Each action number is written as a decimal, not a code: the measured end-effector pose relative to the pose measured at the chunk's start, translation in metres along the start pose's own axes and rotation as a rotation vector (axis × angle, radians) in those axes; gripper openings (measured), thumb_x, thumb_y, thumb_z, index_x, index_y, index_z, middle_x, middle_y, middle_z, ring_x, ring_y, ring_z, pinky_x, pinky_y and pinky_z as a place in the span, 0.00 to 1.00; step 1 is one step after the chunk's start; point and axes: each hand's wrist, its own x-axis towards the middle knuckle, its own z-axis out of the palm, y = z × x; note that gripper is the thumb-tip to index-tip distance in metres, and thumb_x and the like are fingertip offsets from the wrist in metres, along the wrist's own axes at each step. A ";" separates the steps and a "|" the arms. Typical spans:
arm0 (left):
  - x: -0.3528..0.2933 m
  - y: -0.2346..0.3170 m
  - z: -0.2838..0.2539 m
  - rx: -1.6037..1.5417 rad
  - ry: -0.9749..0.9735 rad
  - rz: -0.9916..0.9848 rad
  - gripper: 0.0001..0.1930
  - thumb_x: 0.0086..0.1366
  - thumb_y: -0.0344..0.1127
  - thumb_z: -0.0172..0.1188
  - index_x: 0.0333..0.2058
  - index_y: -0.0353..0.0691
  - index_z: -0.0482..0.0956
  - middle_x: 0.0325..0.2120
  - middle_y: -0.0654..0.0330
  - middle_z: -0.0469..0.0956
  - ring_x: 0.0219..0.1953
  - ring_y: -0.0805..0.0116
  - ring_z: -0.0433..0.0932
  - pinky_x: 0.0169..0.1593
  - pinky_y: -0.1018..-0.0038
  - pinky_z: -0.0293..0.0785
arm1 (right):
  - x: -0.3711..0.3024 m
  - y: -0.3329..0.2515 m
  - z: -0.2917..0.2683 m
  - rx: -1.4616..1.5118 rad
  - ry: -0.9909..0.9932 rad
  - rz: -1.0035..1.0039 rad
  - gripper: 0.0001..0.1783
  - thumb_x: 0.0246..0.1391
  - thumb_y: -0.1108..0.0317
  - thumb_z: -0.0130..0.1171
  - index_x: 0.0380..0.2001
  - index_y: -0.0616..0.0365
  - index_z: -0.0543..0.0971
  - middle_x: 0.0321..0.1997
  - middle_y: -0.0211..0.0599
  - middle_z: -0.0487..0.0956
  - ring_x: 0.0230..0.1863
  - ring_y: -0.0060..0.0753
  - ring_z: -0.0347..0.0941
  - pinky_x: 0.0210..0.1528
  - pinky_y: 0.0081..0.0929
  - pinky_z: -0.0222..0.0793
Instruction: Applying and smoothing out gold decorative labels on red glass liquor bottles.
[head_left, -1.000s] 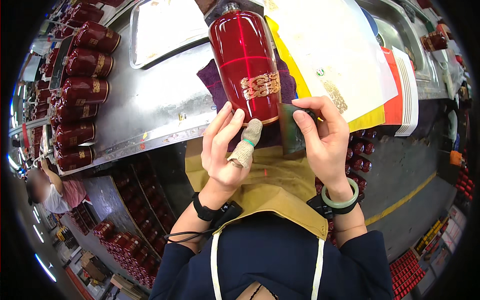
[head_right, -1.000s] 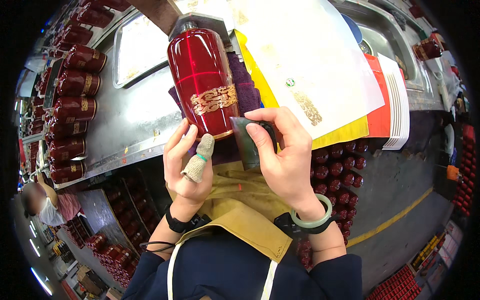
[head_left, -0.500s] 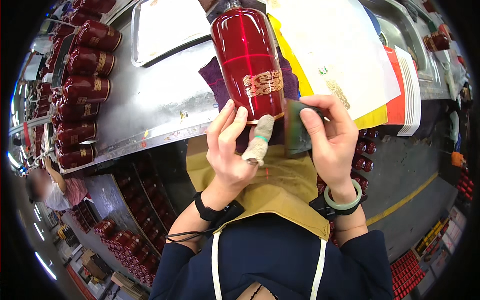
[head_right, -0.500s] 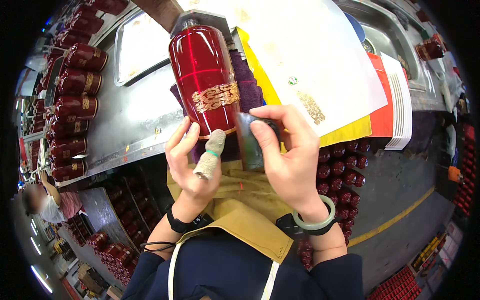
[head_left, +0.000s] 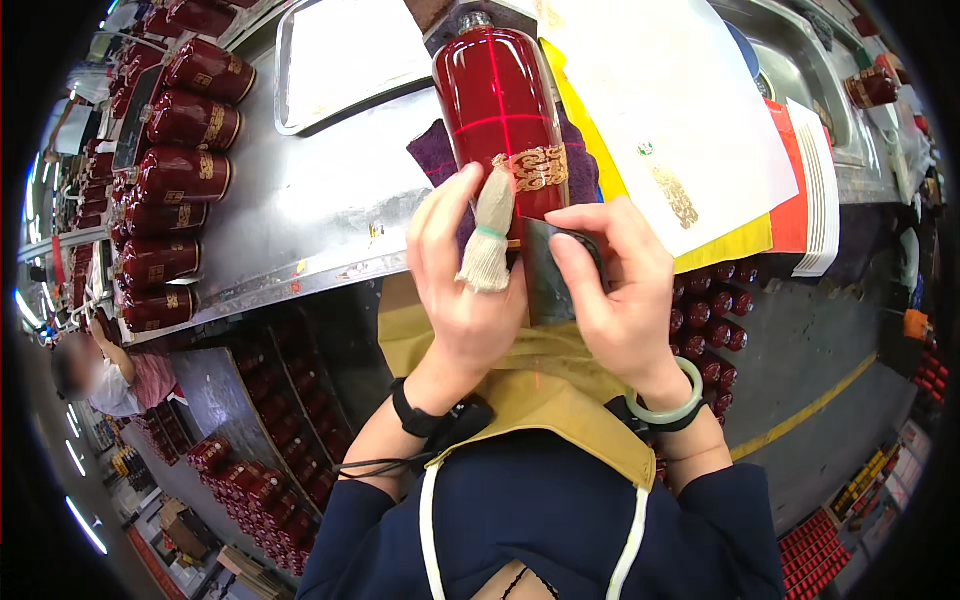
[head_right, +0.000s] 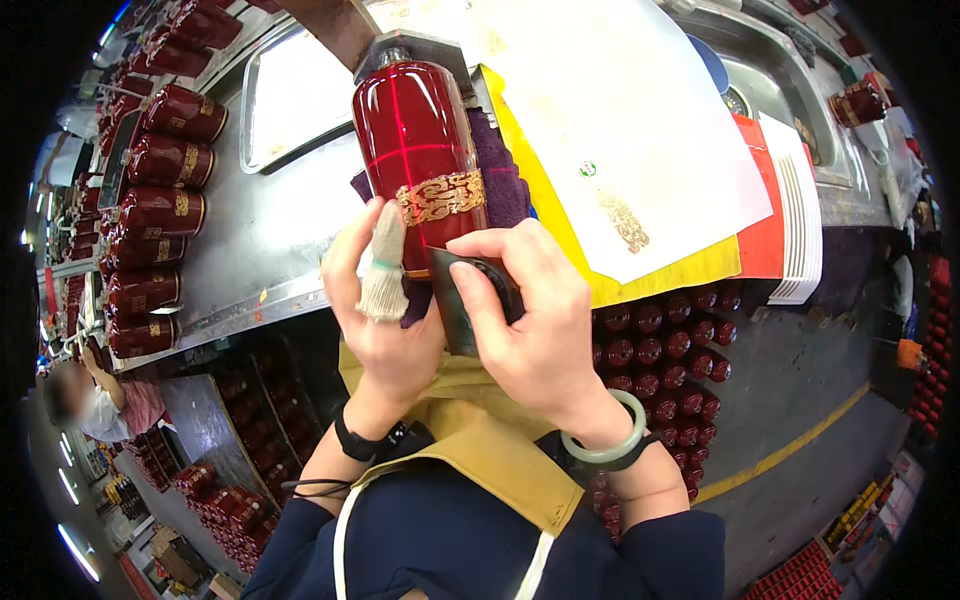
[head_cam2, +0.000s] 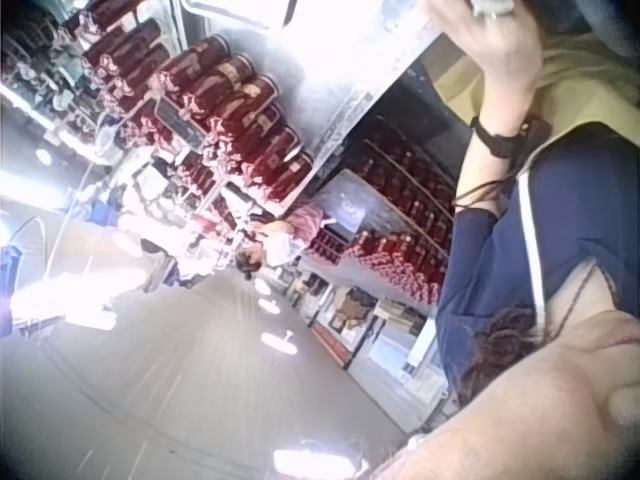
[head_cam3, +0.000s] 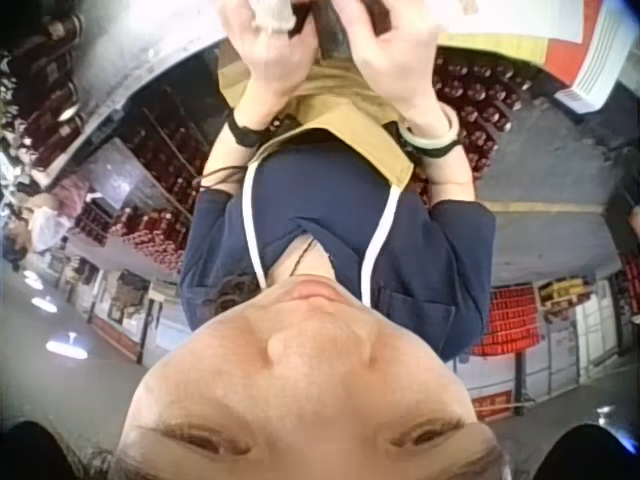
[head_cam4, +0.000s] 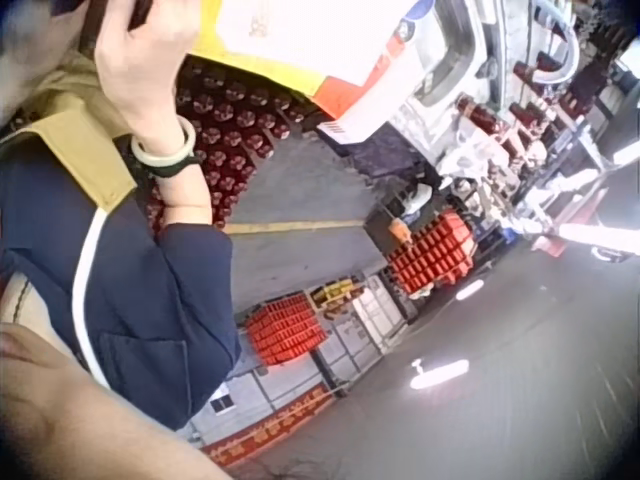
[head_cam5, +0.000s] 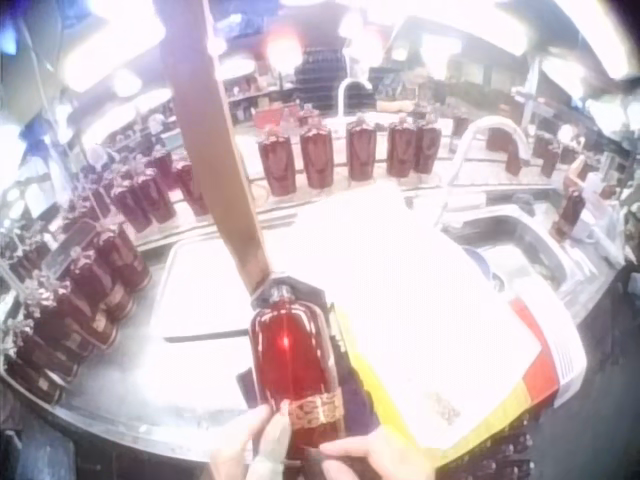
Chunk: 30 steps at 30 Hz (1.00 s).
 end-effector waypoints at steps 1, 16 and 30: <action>0.002 -0.002 -0.001 0.001 -0.001 0.002 0.32 0.48 0.19 0.71 0.56 0.30 0.80 0.59 0.50 0.75 0.55 0.48 0.79 0.57 0.60 0.75 | 0.001 0.005 0.003 -0.016 0.018 -0.027 0.06 0.59 0.76 0.64 0.41 0.62 0.82 0.34 0.40 0.79 0.34 0.37 0.77 0.38 0.30 0.71; -0.006 -0.002 0.000 -0.220 -0.061 -0.217 0.34 0.49 0.24 0.75 0.58 0.31 0.79 0.66 0.50 0.66 0.65 0.47 0.66 0.67 0.57 0.63 | -0.003 0.017 -0.010 -0.009 -0.017 0.053 0.08 0.69 0.75 0.56 0.47 0.67 0.78 0.42 0.30 0.78 0.43 0.15 0.71 0.46 0.16 0.67; -0.009 -0.025 -0.003 -0.285 -0.144 -0.211 0.46 0.50 0.28 0.79 0.68 0.30 0.67 0.69 0.42 0.65 0.70 0.44 0.66 0.71 0.57 0.61 | -0.003 0.026 -0.008 0.120 0.111 0.082 0.06 0.65 0.75 0.61 0.43 0.66 0.81 0.37 0.33 0.79 0.37 0.19 0.73 0.37 0.18 0.68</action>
